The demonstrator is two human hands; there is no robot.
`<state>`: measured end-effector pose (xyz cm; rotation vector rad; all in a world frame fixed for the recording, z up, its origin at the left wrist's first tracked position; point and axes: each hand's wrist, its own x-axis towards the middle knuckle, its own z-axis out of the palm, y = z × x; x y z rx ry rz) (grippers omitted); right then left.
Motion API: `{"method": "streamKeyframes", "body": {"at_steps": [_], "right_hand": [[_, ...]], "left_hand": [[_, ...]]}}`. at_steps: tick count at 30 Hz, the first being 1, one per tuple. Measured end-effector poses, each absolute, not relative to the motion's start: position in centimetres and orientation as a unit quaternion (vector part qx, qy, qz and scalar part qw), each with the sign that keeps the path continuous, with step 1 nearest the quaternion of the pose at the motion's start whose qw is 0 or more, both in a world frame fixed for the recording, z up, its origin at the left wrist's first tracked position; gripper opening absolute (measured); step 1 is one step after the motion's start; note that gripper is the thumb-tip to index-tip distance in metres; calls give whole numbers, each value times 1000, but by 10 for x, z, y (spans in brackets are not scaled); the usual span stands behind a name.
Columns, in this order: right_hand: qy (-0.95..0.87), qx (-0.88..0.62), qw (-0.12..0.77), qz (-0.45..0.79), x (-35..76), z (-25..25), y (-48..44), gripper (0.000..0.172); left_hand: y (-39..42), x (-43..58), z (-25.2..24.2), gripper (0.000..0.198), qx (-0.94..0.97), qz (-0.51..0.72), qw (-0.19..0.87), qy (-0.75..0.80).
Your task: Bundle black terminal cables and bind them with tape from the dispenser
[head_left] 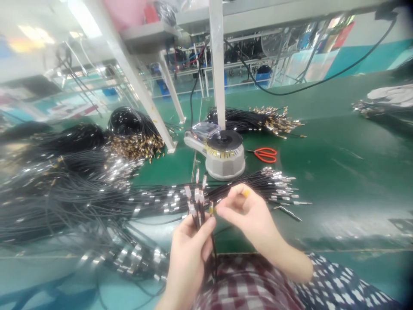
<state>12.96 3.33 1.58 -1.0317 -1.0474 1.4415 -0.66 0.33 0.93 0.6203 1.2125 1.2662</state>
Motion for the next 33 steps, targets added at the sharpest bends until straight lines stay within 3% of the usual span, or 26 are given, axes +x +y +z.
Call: {"method": "streamKeyframes", "body": {"at_steps": [7, 15, 24, 28, 33], "right_hand": [[-416, -412, 534, 610, 125, 15, 37, 35], [-355, -310, 529, 705, 119, 8, 42, 39], [-389, -360, 610, 589, 112, 10, 32, 44], [-352, -268, 556, 704, 115, 3, 37, 43], [-351, -254, 497, 752, 117, 4, 45, 42]], "left_hand": [[1, -7, 7, 19, 288, 549, 600, 506], [4, -9, 5, 24, 270, 534, 647, 473], [4, -9, 3, 22, 272, 546, 627, 484], [3, -9, 4, 21, 286, 529, 631, 490], [3, -9, 5, 27, 311, 508, 650, 472]]}}
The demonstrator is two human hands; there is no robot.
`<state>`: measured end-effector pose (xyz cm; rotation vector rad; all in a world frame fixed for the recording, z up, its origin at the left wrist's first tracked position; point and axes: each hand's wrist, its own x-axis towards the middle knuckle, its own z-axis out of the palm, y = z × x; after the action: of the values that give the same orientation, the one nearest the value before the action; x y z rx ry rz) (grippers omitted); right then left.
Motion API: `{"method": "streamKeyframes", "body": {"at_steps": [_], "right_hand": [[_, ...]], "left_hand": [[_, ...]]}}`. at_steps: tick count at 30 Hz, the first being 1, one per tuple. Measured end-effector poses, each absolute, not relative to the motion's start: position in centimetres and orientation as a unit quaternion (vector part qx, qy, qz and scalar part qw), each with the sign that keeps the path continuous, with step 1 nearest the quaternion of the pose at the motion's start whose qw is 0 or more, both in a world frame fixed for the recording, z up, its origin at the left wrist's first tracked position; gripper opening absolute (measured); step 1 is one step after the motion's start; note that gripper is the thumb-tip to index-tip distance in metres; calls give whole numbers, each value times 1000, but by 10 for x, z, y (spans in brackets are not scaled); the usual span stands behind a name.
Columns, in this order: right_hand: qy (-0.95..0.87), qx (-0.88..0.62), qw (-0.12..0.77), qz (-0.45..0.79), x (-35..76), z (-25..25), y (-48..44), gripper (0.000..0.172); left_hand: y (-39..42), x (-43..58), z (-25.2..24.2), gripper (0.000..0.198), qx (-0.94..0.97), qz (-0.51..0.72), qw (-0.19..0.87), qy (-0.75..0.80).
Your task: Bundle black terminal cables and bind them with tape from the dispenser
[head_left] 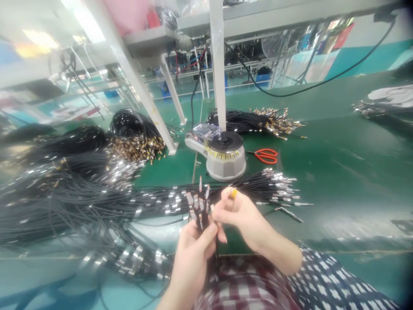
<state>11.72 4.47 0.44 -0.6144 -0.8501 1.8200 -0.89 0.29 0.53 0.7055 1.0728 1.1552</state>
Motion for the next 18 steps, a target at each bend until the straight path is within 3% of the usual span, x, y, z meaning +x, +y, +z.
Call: {"method": "streamKeyframes", "body": {"at_steps": [9, 13, 18], "right_hand": [[-377, -248, 454, 768, 140, -1, 48, 28], [-430, -307, 490, 694, 156, 7, 54, 23], [-496, -359, 468, 638, 147, 15, 53, 24]], "left_hand": [[10, -18, 5, 26, 307, 482, 697, 434], [12, -18, 5, 21, 296, 502, 702, 408], [11, -12, 6, 20, 283, 501, 697, 429]]}}
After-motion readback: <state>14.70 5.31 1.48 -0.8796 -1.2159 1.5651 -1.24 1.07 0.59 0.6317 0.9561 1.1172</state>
